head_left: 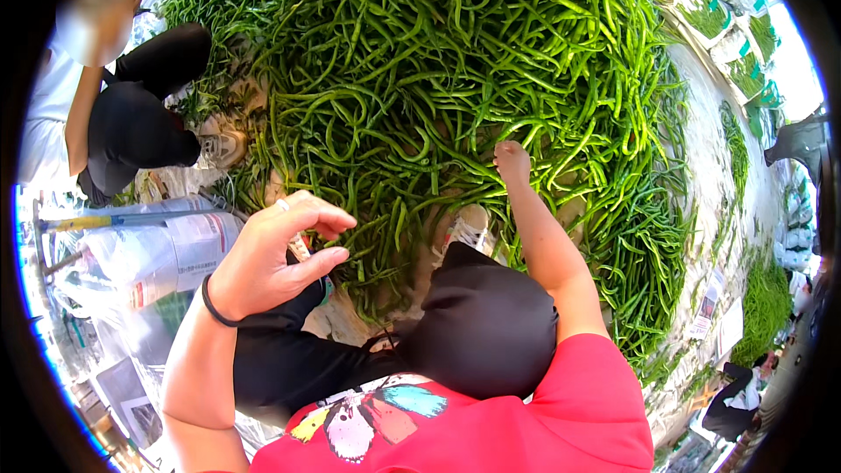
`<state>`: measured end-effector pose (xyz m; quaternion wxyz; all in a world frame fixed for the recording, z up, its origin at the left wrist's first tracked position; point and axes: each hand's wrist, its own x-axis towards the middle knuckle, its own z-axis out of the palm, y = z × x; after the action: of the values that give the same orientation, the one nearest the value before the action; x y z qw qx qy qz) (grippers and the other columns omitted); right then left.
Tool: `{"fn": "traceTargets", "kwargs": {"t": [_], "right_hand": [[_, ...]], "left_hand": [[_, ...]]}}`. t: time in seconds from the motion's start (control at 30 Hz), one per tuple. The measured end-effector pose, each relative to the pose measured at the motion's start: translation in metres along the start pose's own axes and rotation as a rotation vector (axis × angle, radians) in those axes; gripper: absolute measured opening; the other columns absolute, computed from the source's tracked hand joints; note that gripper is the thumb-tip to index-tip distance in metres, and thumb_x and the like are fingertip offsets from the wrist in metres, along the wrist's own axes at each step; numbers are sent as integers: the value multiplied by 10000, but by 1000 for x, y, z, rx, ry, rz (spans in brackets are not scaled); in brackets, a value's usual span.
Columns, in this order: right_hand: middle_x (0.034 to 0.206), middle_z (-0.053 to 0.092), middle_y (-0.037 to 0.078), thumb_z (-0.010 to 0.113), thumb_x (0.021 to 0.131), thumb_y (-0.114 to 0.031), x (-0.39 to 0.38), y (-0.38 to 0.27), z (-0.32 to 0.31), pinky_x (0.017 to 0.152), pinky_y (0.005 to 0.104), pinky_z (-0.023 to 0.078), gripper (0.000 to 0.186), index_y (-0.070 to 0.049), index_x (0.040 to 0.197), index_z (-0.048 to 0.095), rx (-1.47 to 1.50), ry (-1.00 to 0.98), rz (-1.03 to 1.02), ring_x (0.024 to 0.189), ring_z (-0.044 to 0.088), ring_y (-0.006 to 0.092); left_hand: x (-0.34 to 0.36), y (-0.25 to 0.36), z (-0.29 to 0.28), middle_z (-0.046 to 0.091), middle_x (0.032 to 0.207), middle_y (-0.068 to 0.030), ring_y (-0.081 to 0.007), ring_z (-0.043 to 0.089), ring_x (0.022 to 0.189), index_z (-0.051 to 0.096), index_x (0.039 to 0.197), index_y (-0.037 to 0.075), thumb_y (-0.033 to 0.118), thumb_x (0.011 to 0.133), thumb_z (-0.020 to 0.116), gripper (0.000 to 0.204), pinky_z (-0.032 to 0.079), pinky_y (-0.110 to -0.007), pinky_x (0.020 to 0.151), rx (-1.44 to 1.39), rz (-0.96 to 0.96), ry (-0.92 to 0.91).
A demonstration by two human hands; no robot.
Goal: The person sits on the ground and sorts green chilies by hand, picking them from a large pile and placing them into a clear plastic bag. The person repeatedly gathers handfuls of chilies and transfers them into the bag.
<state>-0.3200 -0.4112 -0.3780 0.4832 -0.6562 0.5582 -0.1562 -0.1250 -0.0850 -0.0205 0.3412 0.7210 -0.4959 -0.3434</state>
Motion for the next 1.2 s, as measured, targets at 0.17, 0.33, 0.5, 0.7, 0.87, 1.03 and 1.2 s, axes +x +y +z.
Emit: {"fn": "traceTargets", "kwargs": {"t": [0.17,0.33,0.5,0.7,0.87,1.03,1.2], "right_hand": [[1166,541,122,585,768,-88,-28,-34,-16,860,419,468,247,-77,1014,610,-1029,-136,-782,1032,542,317],[1320,453,142,602,763,-75,-5,-48,0,898,423,478,454,-108,1211,534,-1275,-362,-550,1164,491,322],[1165,520,108,620,773,-178,10,-13,-1,864,428,446,229,-138,994,665,-1536,-239,-682,1106,497,284],[1012,650,122,672,772,-235,-7,-110,-37,824,418,473,226,-125,969,681,-1513,-526,-486,998,605,274],[959,650,219,654,791,-212,-8,-146,-24,802,440,503,305,-37,1038,615,-868,-325,-496,914,624,396],[1077,613,250,635,797,-490,-25,-108,89,895,439,467,597,23,1098,592,-946,-676,-315,1022,588,381],[960,653,179,659,798,-445,-34,-80,122,790,430,493,527,28,1021,591,-810,-486,-161,909,613,348]], "left_hand": [[-8,5,8,621,873,-71,-188,599,793,632,1003,28,61,767,702,248,470,-298,751,-29,61,-13],[-18,-8,6,620,915,-78,-186,608,809,632,1015,31,25,764,698,260,488,-297,756,-47,15,-32],[-23,-27,-7,613,915,-91,-216,614,827,622,1039,40,88,772,721,289,491,-309,748,-26,1,-42],[-29,-26,-27,635,965,-95,-251,608,894,625,1059,34,102,761,721,321,480,-335,810,-48,-76,-64],[-23,-25,-32,629,1009,-109,-287,602,938,618,1078,31,134,772,728,341,477,-348,833,-81,-46,-100],[-20,-25,-31,627,1011,-106,-279,601,928,612,1091,31,136,776,727,351,478,-344,827,-48,-21,-101],[-20,-26,-22,628,981,-95,-255,601,904,612,1093,35,125,779,723,344,481,-333,809,-27,-35,-124]]}}
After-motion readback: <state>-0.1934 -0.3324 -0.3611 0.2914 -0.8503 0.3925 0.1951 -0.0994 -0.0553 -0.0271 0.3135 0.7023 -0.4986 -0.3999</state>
